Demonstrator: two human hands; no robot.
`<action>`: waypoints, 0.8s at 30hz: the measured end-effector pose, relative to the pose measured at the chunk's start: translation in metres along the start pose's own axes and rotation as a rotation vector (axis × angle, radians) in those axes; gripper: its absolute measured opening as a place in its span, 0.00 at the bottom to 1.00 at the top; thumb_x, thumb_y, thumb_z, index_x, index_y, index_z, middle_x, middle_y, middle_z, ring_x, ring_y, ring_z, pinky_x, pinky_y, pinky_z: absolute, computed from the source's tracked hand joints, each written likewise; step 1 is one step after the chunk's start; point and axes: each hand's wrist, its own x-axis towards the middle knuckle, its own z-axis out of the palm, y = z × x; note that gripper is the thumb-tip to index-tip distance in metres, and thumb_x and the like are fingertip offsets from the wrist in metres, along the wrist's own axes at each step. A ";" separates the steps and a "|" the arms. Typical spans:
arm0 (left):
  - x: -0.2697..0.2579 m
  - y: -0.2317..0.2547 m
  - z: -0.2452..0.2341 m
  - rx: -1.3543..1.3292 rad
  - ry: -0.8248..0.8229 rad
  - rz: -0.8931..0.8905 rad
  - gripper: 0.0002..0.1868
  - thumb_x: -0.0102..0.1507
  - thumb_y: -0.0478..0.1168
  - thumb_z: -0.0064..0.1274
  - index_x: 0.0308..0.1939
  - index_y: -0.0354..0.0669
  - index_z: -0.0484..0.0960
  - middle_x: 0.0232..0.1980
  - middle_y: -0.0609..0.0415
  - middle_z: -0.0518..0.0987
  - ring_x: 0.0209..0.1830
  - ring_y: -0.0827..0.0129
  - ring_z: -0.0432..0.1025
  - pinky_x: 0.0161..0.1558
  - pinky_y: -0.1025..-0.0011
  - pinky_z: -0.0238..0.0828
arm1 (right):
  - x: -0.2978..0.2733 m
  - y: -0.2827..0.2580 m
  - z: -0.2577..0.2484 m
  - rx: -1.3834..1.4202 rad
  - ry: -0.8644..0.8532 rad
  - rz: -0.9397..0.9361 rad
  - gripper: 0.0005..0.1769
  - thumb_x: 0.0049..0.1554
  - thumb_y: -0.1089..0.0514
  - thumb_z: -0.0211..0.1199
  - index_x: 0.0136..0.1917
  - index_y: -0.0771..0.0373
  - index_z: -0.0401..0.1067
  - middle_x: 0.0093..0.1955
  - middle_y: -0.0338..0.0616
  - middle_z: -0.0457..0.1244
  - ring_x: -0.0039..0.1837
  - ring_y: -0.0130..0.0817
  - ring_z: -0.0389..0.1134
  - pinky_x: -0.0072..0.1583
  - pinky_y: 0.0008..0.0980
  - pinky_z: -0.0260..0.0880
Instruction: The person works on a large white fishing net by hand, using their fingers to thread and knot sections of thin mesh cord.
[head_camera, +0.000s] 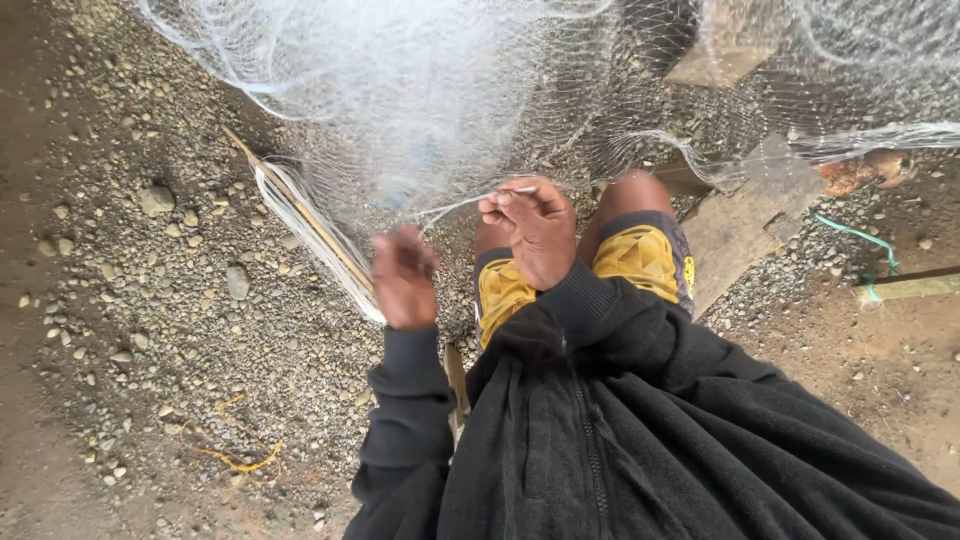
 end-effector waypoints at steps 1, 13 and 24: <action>-0.014 -0.014 0.007 -0.003 -0.003 0.003 0.24 0.84 0.64 0.45 0.55 0.54 0.88 0.50 0.56 0.88 0.41 0.69 0.81 0.45 0.67 0.82 | 0.003 -0.002 -0.001 -0.001 -0.004 -0.004 0.08 0.68 0.77 0.70 0.58 0.70 0.79 0.55 0.64 0.78 0.56 0.58 0.85 0.56 0.45 0.94; -0.043 -0.045 0.144 0.044 -0.235 0.107 0.26 0.85 0.44 0.49 0.78 0.24 0.81 0.64 0.31 0.84 0.62 0.48 0.77 0.68 0.50 0.79 | -0.001 -0.039 -0.018 -0.347 -0.099 -0.190 0.10 0.64 0.77 0.75 0.54 0.67 0.83 0.53 0.63 0.77 0.50 0.46 0.82 0.52 0.37 0.88; -0.014 -0.046 0.121 0.090 0.101 0.513 0.07 0.80 0.31 0.60 0.54 0.28 0.90 0.54 0.31 0.92 0.33 0.72 0.82 0.37 0.74 0.84 | -0.003 -0.054 -0.009 -0.398 0.012 -0.272 0.04 0.67 0.72 0.77 0.56 0.75 0.85 0.50 0.57 0.77 0.51 0.32 0.78 0.54 0.31 0.82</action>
